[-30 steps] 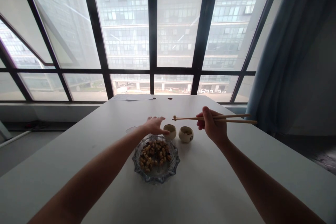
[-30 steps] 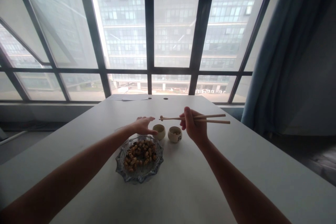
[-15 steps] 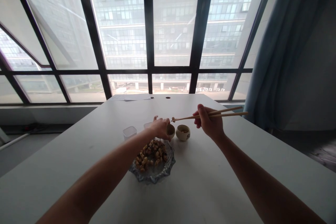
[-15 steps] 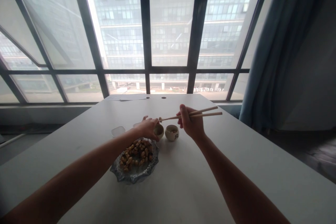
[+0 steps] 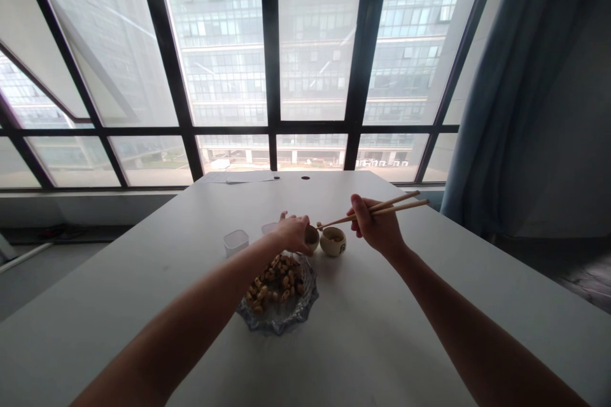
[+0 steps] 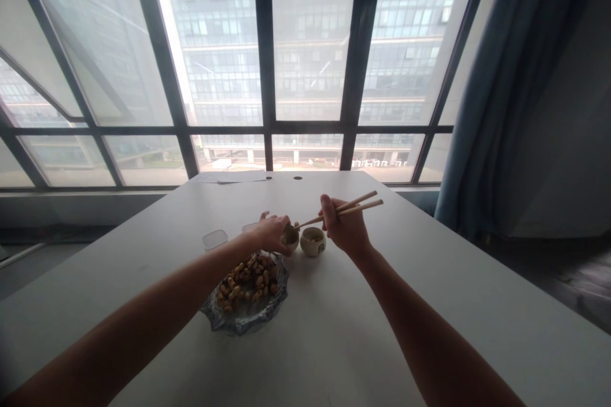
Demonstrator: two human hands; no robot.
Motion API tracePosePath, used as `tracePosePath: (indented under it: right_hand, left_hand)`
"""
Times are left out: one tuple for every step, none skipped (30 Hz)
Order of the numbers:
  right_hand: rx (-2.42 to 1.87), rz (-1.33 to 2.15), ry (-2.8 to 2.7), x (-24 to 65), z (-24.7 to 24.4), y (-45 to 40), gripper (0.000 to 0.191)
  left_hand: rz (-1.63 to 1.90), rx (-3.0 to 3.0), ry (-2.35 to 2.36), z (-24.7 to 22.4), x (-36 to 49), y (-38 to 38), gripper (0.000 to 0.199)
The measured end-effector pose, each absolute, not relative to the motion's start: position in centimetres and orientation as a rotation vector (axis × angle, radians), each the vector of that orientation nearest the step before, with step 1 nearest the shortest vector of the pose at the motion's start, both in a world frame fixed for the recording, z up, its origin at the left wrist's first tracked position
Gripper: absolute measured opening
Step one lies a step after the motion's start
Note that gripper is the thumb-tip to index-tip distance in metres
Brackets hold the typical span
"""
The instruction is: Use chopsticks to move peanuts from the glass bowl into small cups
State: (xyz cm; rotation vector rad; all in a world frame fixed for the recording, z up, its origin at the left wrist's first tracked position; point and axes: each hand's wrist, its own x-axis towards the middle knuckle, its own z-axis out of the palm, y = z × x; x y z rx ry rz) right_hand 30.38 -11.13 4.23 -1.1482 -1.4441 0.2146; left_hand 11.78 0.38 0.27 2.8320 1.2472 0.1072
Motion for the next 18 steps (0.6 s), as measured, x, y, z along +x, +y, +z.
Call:
tracePosePath:
  right_hand:
    - [-1.176, 0.197, -1.445, 30.5, 4.3, -11.1, 0.062]
    - [-1.204, 0.178, -1.448, 30.7, 4.4, -11.1, 0.062]
    - [-1.228, 0.157, -1.452, 30.9, 4.5, -11.0, 0.062]
    - [-1.25, 0.134, -1.457, 31.1, 4.6, -11.0, 0.062]
    - [-1.272, 0.11, -1.463, 31.4, 4.7, -11.0, 0.062]
    - [-1.295, 0.087, -1.471, 31.6, 4.8, -10.9, 0.061]
    - [-1.318, 0.066, -1.479, 31.9, 4.8, -10.9, 0.061]
    - [-1.34, 0.048, -1.486, 32.2, 4.9, -10.8, 0.059]
    - [-1.361, 0.031, -1.495, 32.4, 4.9, -10.8, 0.058]
    - [-1.379, 0.015, -1.508, 32.6, 4.9, -10.7, 0.057]
    - [-1.393, -0.005, -1.524, 32.7, 4.9, -10.7, 0.055]
    - [-1.403, -0.026, -1.541, 32.8, 4.9, -10.8, 0.054]
    - [-1.411, -0.046, -1.557, 32.8, 5.0, -10.8, 0.053]
    - [-1.416, -0.063, -1.57, 32.7, 5.0, -10.9, 0.053]
    - [-1.421, -0.073, -1.579, 32.7, 5.1, -11.0, 0.052]
    - [-1.424, -0.072, -1.581, 32.6, 5.2, -11.1, 0.052]
    - [-1.429, -0.06, -1.578, 32.6, 5.3, -11.2, 0.052]
    - [-1.434, -0.04, -1.573, 32.5, 5.4, -11.2, 0.051]
  left_hand:
    - [0.057, 2.775, 1.306, 0.5, 11.8, 0.5, 0.077]
    - [-0.009, 2.706, 1.369, 0.7, 11.9, 0.7, 0.078]
    - [-0.081, 2.633, 1.424, 0.9, 12.0, 1.0, 0.081]
    - [-0.14, 2.574, 1.456, 1.1, 12.2, 1.2, 0.085]
    - [-0.168, 2.547, 1.46, 1.1, 12.4, 1.5, 0.09]
    - [-0.161, 2.559, 1.429, 1.1, 12.7, 1.7, 0.095]
    - [-0.125, 2.601, 1.372, 0.9, 13.2, 1.9, 0.1]
    - [-0.07, 2.657, 1.298, 0.7, 13.7, 2.0, 0.103]
    - [-0.013, 2.712, 1.216, 0.5, 14.4, 2.0, 0.103]
    - [0.028, 2.753, 1.137, 0.2, 15.0, 1.9, 0.101]
    - [0.045, 2.777, 1.075, 0.0, 15.7, 1.7, 0.097]
    - [0.048, 2.787, 1.035, -0.2, 16.3, 1.5, 0.091]
    - [0.048, 2.788, 1.015, -0.4, 16.8, 1.2, 0.084]
    - [0.048, 2.787, 1.006, -0.4, 17.3, 0.9, 0.08]
    - [0.053, 2.787, 1.004, -0.5, 17.6, 0.6, 0.078]
    - [0.061, 2.792, 1.002, -0.4, 17.7, 0.4, 0.079]
    - [0.069, 2.804, 0.993, -0.4, 17.8, 0.1, 0.081]
    - [0.076, 2.823, 0.975, -0.4, 17.8, -0.1, 0.083]
